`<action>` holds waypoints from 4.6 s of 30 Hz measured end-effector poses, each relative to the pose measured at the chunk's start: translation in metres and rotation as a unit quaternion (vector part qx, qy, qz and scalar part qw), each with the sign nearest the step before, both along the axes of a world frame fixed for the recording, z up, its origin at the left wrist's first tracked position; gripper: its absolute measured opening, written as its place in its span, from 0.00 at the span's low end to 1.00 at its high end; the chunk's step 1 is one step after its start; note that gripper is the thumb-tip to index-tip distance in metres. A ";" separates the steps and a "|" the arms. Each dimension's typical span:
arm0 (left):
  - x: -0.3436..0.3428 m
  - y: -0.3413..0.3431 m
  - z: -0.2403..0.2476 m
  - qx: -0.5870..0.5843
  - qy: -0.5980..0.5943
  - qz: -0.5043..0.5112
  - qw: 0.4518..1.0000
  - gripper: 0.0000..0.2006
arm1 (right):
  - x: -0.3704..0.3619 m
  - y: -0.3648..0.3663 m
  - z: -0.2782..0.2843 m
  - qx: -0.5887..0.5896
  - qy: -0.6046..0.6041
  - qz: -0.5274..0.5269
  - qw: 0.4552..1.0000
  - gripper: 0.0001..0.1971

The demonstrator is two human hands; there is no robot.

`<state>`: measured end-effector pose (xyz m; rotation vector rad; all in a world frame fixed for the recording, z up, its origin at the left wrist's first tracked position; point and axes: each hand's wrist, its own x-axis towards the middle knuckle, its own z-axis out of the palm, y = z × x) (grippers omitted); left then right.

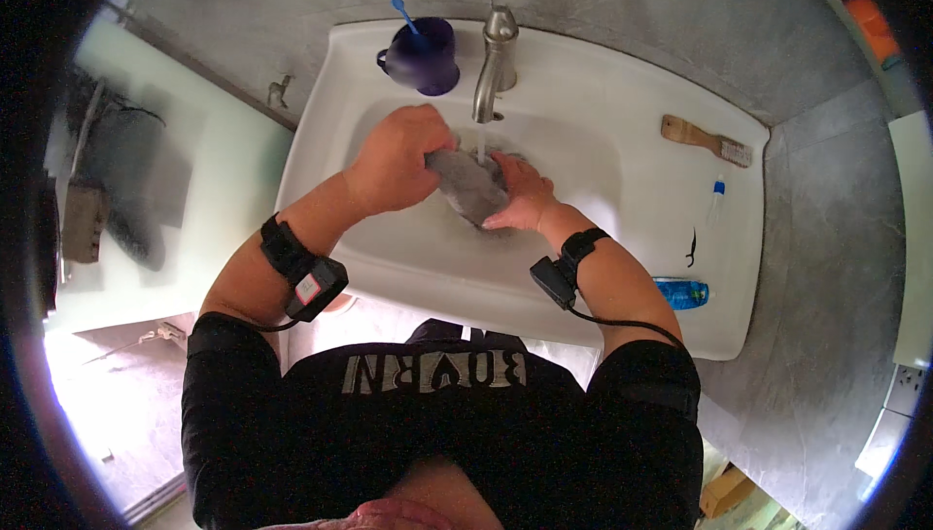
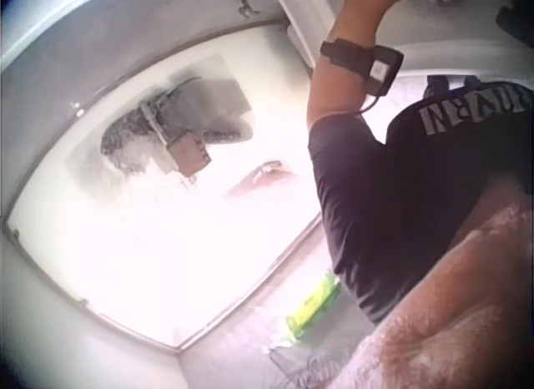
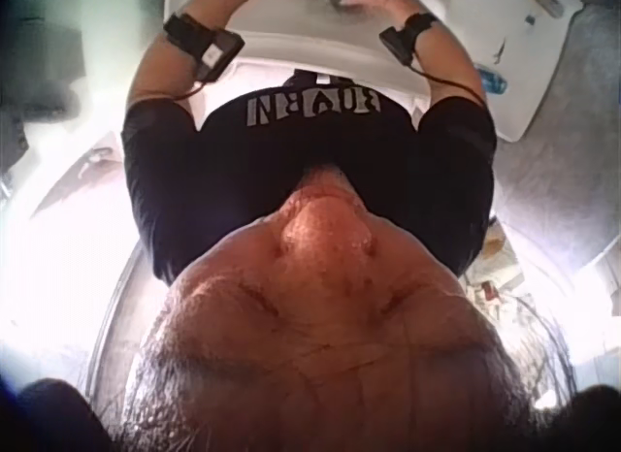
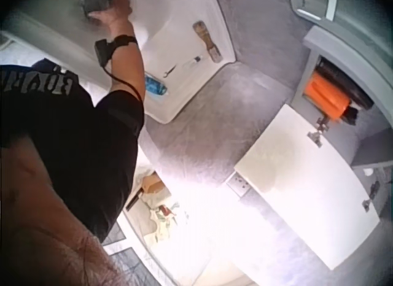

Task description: The person washes a cloth in a sink by hand under running water, turning it over and wringing it out.

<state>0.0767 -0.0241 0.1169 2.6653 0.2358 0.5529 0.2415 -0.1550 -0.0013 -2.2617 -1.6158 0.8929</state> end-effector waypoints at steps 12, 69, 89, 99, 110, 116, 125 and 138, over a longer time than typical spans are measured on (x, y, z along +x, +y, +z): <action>0.017 -0.029 0.151 0.088 -0.242 -0.022 0.966 0.09 | -0.012 0.018 0.046 0.184 0.447 -0.028 0.875 0.39; -0.041 -0.064 -0.113 -0.871 0.008 0.210 0.444 0.14 | 0.001 0.012 0.101 0.349 -0.149 0.068 0.923 0.10; -0.020 -0.073 -0.114 -0.942 -0.072 0.064 0.322 0.48 | -0.053 -0.030 0.114 0.314 0.185 0.087 0.927 0.20; -0.028 -0.075 -0.150 -0.959 -0.052 -0.028 0.277 0.39 | -0.076 -0.052 0.152 0.213 0.452 0.121 0.858 0.24; -0.013 -0.083 -0.065 -0.943 -0.206 -0.043 0.259 0.23 | 0.001 -0.027 0.044 0.169 0.704 -0.202 0.660 0.26; -0.010 -0.093 -0.057 -0.947 -0.177 -0.086 0.254 0.32 | -0.022 -0.039 0.023 0.121 0.858 -0.166 0.471 0.29; -0.014 -0.074 -0.094 -0.828 -0.041 -0.108 0.550 0.52 | 0.011 -0.013 0.043 0.168 0.676 -0.213 0.685 0.19; 0.018 -0.081 -0.105 -0.195 0.301 0.044 0.932 0.37 | -0.015 -0.002 0.018 0.088 0.241 -0.292 0.922 0.23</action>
